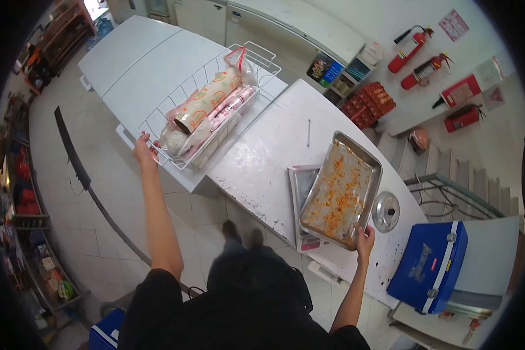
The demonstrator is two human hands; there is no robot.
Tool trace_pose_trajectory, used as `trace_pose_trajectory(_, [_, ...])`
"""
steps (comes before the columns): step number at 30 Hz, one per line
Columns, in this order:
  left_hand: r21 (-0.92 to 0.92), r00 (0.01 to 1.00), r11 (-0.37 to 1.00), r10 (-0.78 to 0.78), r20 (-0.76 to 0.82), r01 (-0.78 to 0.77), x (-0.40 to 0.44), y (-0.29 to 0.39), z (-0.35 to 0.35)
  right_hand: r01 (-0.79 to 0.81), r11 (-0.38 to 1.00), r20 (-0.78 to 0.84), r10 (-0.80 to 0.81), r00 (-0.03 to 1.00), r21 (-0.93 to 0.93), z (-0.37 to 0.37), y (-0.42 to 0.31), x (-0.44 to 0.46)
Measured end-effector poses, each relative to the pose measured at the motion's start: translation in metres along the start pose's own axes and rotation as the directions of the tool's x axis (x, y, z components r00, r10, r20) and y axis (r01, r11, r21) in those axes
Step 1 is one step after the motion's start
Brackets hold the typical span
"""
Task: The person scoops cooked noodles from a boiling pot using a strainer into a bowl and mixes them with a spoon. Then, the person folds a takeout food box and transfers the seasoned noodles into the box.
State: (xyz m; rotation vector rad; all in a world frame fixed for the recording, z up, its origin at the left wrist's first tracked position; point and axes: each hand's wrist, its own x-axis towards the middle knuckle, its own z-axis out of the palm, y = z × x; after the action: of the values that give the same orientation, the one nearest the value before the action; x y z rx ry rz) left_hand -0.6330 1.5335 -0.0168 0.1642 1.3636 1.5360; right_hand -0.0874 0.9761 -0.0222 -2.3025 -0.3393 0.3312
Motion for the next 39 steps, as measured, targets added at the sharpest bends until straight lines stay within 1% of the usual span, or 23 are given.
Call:
trace_pose_trajectory(1, [0.011,1.0,1.0,0.011,-0.006,-0.011,0.013,0.003,0.001,-0.014,1.0,0.007,0.014,1.0,-0.004,0.001,-0.002,0.005])
trace_pose_trajectory(2, [0.021,0.999,0.999,0.027,-0.02,-0.027,0.025,0.005,0.0,0.038,0.998,0.013,-0.037,0.999,-0.046,-0.002,0.001,0.01])
trace_pose_trajectory(3, [0.031,0.998,0.999,0.045,-0.044,-0.044,0.035,0.011,-0.005,0.208,0.964,-0.1,-0.226,0.969,-0.162,-0.002,0.003,0.009])
trace_pose_trajectory(4, [0.029,0.996,0.996,0.083,-0.029,-0.082,0.035,0.012,-0.009,0.362,0.886,-0.181,-0.422,0.888,-0.288,-0.004,-0.002,0.012])
trace_pose_trajectory(6, [0.043,0.994,0.996,0.084,-0.066,-0.081,0.031,0.007,-0.024,0.31,0.919,-0.287,-0.374,0.882,-0.244,0.001,-0.077,-0.018])
trace_pose_trajectory(8, [0.06,0.988,0.991,0.126,-0.094,-0.121,0.026,0.015,-0.016,0.457,0.828,-0.407,-0.559,0.722,-0.327,0.018,-0.114,-0.033])
trace_pose_trajectory(11, [0.109,0.972,0.979,0.187,-0.141,-0.172,0.011,0.03,-0.025,0.622,0.767,-0.355,-0.631,0.69,-0.155,0.067,-0.19,-0.086])
trace_pose_trajectory(13, [0.077,0.97,0.979,0.197,-0.139,-0.188,0.025,0.039,-0.021,0.69,0.713,-0.298,-0.637,0.711,0.122,0.13,-0.228,-0.108])
trace_pose_trajectory(14, [0.071,0.975,0.982,0.184,-0.128,-0.176,0.044,0.042,-0.024,0.569,0.772,-0.182,-0.539,0.822,0.285,0.17,-0.25,-0.119])
trace_pose_trajectory(15, [0.055,0.978,0.985,0.171,-0.117,-0.166,0.052,0.046,-0.02,0.449,0.825,-0.012,-0.474,0.88,0.343,0.205,-0.277,-0.132])
trace_pose_trajectory(16, [0.039,0.981,0.987,0.159,-0.108,-0.156,0.061,0.054,-0.02,0.434,0.794,0.132,-0.529,0.839,0.426,0.246,-0.295,-0.138])
trace_pose_trajectory(17, [0.025,0.983,0.988,0.151,-0.102,-0.149,0.074,0.064,-0.022,0.346,0.796,0.25,-0.513,0.821,0.496,0.287,-0.326,-0.153])
trace_pose_trajectory(18, [0.011,0.986,0.991,0.136,-0.092,-0.136,0.096,0.077,-0.02,0.298,0.77,0.344,-0.547,0.763,0.564,0.328,-0.355,-0.168])
trace_pose_trajectory(19, [0.008,0.99,0.992,0.126,-0.07,-0.125,0.117,0.089,-0.02,0.335,0.75,0.398,-0.609,0.686,0.57,0.363,-0.381,-0.181])
trace_pose_trajectory(21, [-0.011,0.993,0.993,0.118,-0.028,-0.119,0.16,0.118,-0.013,0.48,0.681,0.418,-0.725,0.547,0.554,0.412,-0.432,-0.209])
trace_pose_trajectory(24, [0.058,0.997,0.996,0.073,0.025,-0.075,0.252,0.165,-0.011,0.538,0.654,0.46,-0.756,0.465,0.532,0.489,-0.462,-0.238])
trace_pose_trajectory(25, [0.091,0.998,0.995,0.045,0.047,-0.049,0.281,0.174,-0.007,0.567,0.67,0.466,-0.742,0.483,0.479,0.508,-0.46,-0.243])
trace_pose_trajectory(30, [-0.008,0.995,0.997,0.075,0.071,-0.075,0.45,0.259,0.01,0.667,0.731,0.55,-0.62,0.56,0.146,0.569,-0.464,-0.286])
trace_pose_trajectory(32, [0.021,0.998,0.999,0.039,0.057,-0.04,0.521,0.288,0.02,0.667,0.741,0.569,-0.583,0.58,0.079,0.58,-0.463,-0.301])
trace_pose_trajectory(34, [0.041,0.991,0.994,0.101,0.088,-0.104,0.587,0.319,0.034,0.646,0.763,0.605,-0.53,0.594,0.033,0.592,-0.476,-0.315])
trace_pose_trajectory(36, [0.007,0.987,0.987,0.161,0.003,-0.161,0.637,0.35,0.065,0.668,0.744,0.64,-0.511,0.573,-0.003,0.604,-0.492,-0.326])
trace_pose_trajectory(38, [0.044,0.99,0.989,0.14,-0.014,-0.14,0.716,0.372,0.084,0.655,0.754,0.671,-0.464,0.579,-0.044,0.615,-0.506,-0.332])
trace_pose_trajectory(39, [0.085,0.983,0.98,0.174,0.051,-0.178,0.739,0.384,0.094,0.659,0.75,0.672,-0.458,0.582,-0.059,0.617,-0.511,-0.332])
